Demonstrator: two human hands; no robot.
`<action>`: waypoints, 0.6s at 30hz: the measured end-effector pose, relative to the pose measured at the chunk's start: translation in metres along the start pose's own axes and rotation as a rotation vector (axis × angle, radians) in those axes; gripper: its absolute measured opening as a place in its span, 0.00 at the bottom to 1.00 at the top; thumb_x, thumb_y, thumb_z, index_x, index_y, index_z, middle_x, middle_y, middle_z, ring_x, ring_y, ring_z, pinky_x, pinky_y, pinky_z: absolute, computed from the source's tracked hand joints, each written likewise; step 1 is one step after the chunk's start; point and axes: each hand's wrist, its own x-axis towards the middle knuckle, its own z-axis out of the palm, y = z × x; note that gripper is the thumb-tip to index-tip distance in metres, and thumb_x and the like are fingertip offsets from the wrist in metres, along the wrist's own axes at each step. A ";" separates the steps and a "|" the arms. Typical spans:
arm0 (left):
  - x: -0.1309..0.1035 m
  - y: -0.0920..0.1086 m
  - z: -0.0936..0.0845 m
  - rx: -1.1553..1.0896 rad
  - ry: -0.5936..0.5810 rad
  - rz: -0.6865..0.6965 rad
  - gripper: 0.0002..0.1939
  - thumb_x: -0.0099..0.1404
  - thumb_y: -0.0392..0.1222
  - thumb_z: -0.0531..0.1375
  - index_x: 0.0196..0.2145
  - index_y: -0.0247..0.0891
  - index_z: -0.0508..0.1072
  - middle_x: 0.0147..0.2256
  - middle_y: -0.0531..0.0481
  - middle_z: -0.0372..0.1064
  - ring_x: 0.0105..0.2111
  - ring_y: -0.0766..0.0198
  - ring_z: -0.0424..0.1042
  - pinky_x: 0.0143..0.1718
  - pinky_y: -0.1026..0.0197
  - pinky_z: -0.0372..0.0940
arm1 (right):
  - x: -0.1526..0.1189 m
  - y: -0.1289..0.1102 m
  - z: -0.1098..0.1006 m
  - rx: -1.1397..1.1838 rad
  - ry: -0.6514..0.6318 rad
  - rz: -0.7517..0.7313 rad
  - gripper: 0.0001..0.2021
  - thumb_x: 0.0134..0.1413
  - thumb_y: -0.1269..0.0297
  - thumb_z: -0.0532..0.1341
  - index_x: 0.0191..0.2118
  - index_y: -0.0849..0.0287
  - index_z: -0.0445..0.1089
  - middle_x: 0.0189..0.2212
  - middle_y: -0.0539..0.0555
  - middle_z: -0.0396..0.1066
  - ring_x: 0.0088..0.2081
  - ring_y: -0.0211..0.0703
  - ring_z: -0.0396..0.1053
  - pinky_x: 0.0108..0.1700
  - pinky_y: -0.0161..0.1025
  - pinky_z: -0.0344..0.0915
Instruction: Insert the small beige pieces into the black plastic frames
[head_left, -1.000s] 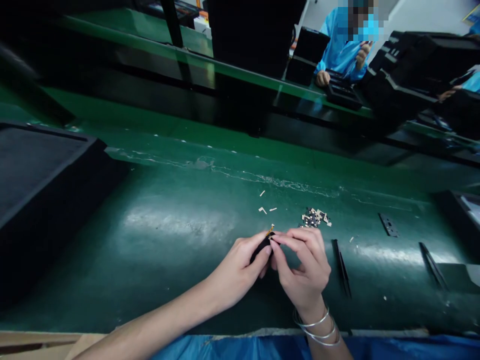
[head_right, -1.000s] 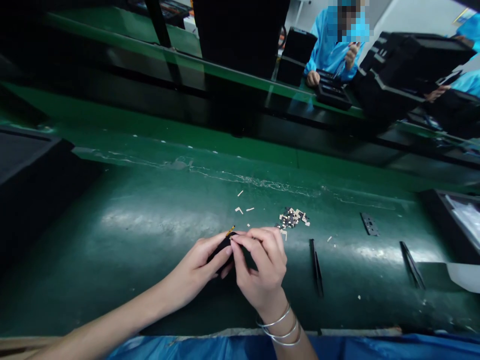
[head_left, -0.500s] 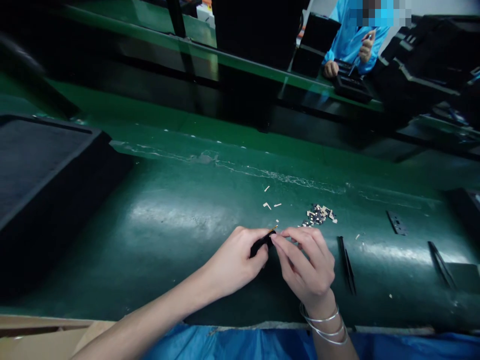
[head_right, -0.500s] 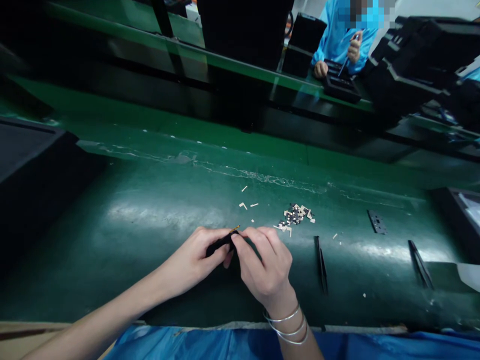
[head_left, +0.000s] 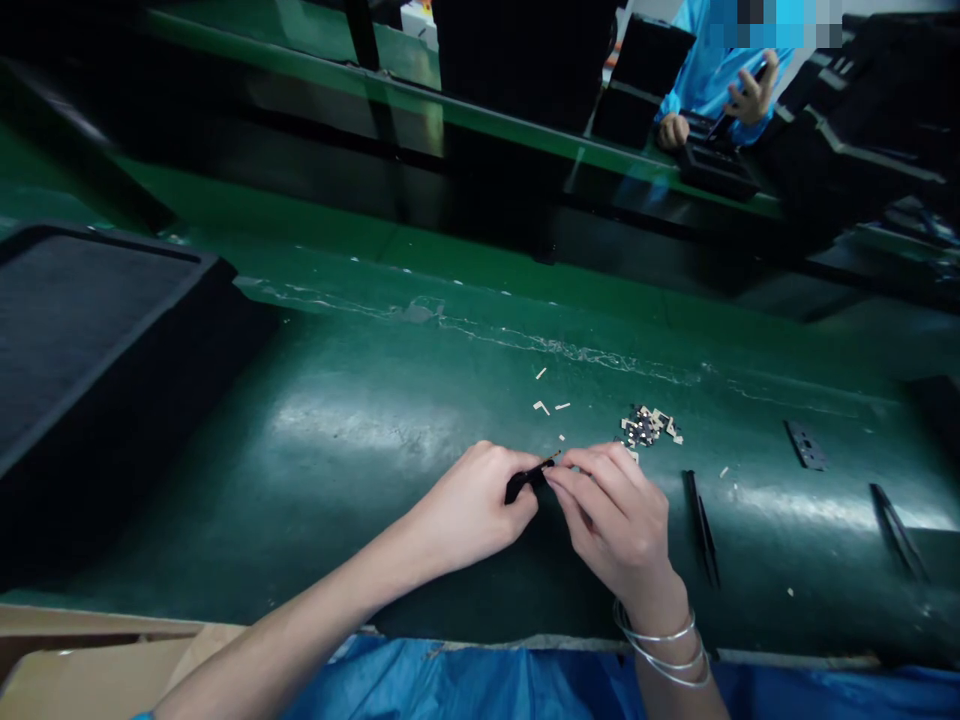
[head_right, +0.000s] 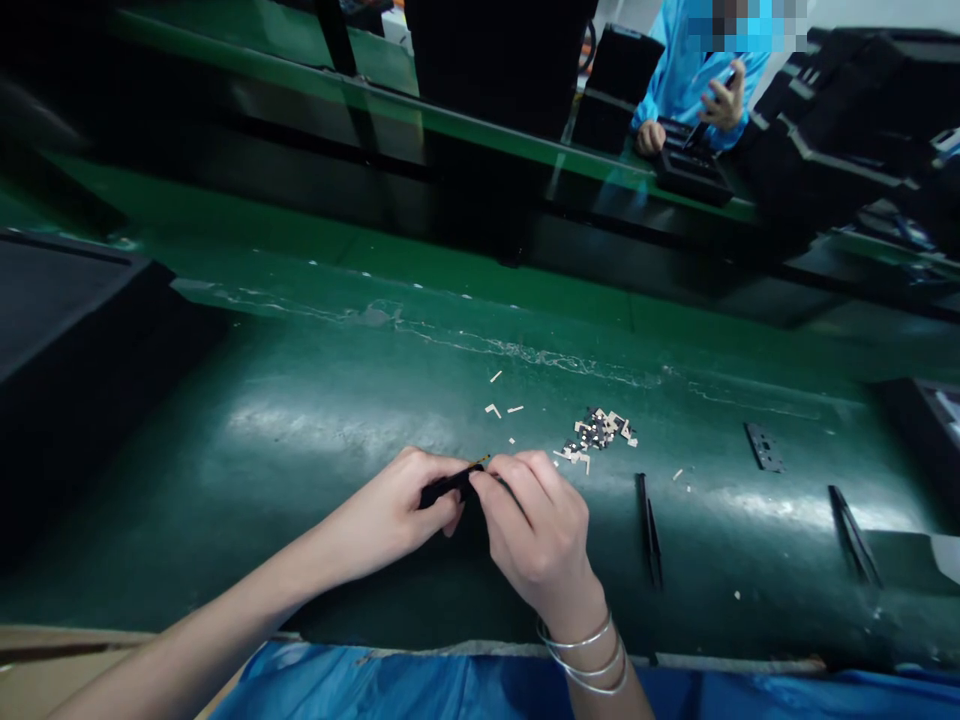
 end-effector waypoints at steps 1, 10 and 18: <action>0.000 0.000 -0.001 0.013 0.002 -0.005 0.10 0.55 0.28 0.48 0.20 0.35 0.63 0.17 0.57 0.59 0.18 0.71 0.56 0.22 0.67 0.48 | 0.000 0.000 -0.001 0.005 -0.034 0.007 0.10 0.51 0.79 0.59 0.37 0.58 0.70 0.31 0.56 0.71 0.34 0.43 0.66 0.34 0.41 0.68; -0.001 0.000 -0.007 -0.332 -0.113 -0.037 0.10 0.62 0.34 0.49 0.36 0.34 0.70 0.22 0.54 0.64 0.18 0.71 0.56 0.21 0.68 0.53 | 0.001 -0.004 0.000 0.199 0.143 0.138 0.12 0.47 0.81 0.62 0.36 0.58 0.69 0.29 0.53 0.72 0.32 0.41 0.68 0.33 0.41 0.68; -0.004 0.000 0.016 -0.294 0.060 0.052 0.20 0.68 0.43 0.48 0.55 0.34 0.63 0.25 0.52 0.64 0.22 0.68 0.61 0.28 0.66 0.60 | -0.002 -0.017 0.008 0.205 0.277 0.311 0.10 0.47 0.78 0.62 0.35 0.57 0.70 0.31 0.53 0.72 0.33 0.42 0.69 0.32 0.40 0.66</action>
